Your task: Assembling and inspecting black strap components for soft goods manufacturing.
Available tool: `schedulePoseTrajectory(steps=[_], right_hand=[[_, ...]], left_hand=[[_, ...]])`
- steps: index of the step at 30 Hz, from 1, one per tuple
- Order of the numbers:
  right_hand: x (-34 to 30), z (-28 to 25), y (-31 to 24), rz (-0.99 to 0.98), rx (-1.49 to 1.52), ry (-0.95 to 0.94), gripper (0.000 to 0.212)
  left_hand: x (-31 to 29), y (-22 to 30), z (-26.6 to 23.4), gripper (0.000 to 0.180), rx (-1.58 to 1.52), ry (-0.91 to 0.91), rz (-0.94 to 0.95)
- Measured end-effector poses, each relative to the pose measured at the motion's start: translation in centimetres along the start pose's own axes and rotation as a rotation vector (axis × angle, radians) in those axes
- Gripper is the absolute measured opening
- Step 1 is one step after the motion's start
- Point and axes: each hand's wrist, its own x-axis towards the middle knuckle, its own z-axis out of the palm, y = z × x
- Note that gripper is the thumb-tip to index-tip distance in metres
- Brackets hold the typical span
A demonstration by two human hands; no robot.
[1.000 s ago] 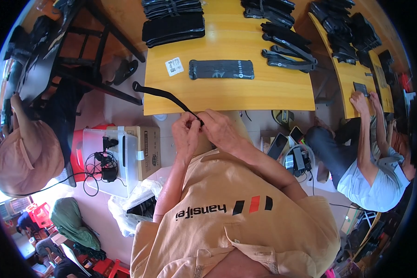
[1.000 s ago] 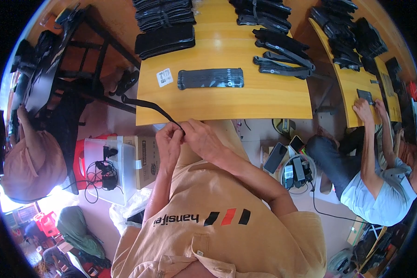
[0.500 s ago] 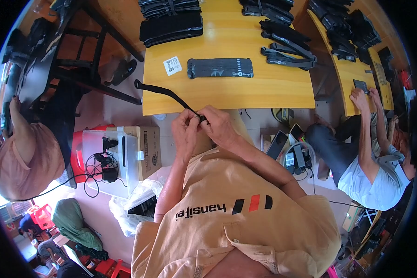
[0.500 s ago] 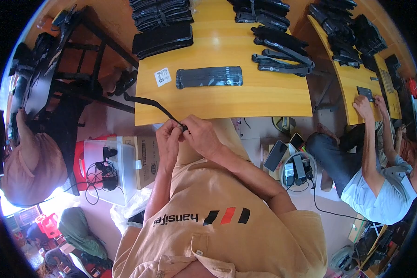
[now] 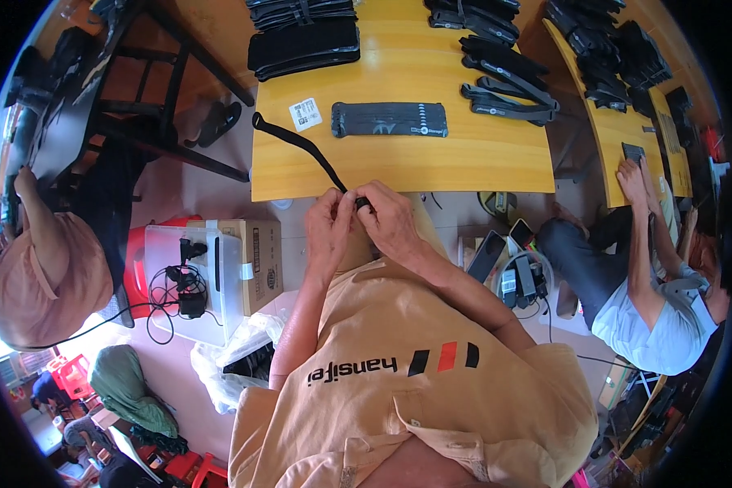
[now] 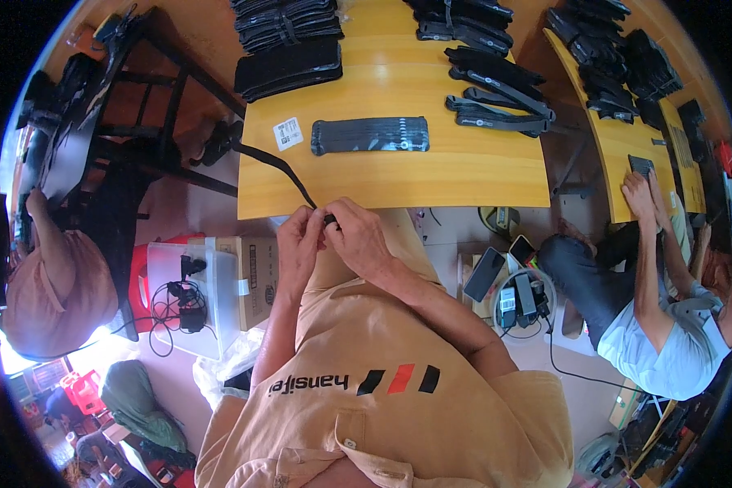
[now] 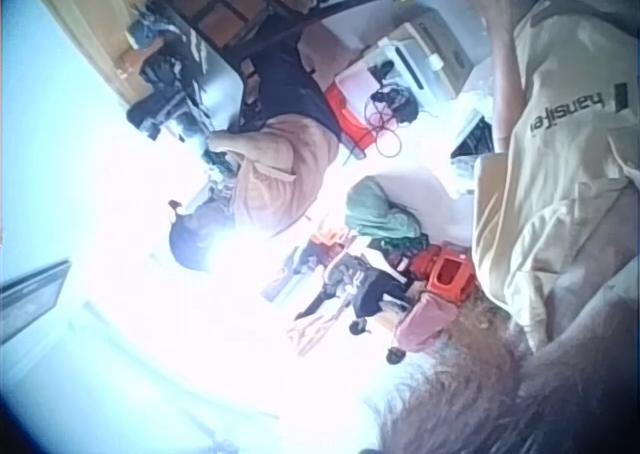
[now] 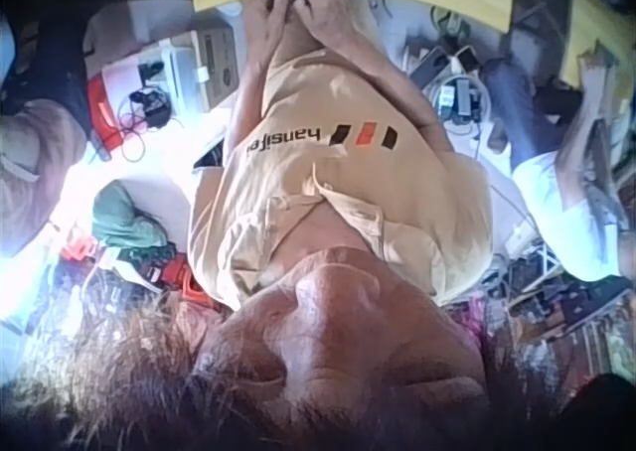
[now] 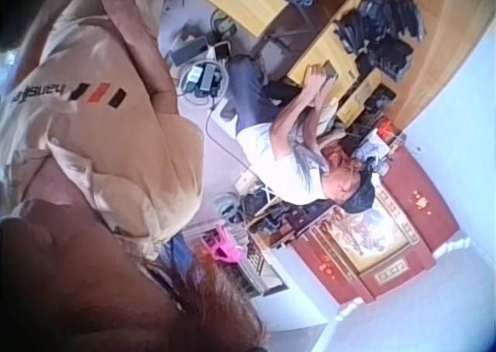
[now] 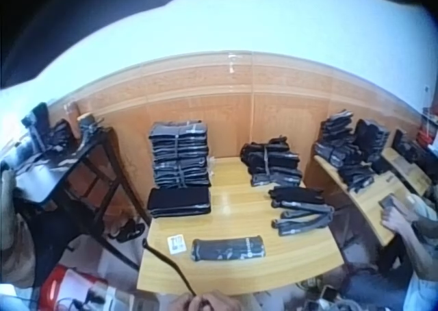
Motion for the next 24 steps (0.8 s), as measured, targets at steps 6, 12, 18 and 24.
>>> schedulePoseTrajectory(steps=[6, 12, 18, 24], right_hand=[[0.2, 0.2, -0.5, 0.033, 0.032, -0.04, 0.012], [0.0, 0.5, -0.2, 0.076, 0.002, -0.027, 0.011], [0.2, 0.3, -1.1, 0.316, 0.187, -0.093, 0.008], [0.6, 0.0, -0.7, 0.368, 0.546, -0.056, 0.012]], left_hand=[[-0.2, 0.3, -0.1, 0.025, 0.13, 0.058, 0.096], [0.3, -0.8, -0.1, 0.021, 0.146, 0.064, 0.183], [-0.1, -0.3, -0.4, 0.021, 0.067, 0.053, 0.29], [-0.7, 2.5, -0.2, 0.025, -0.272, 0.052, 0.122]])
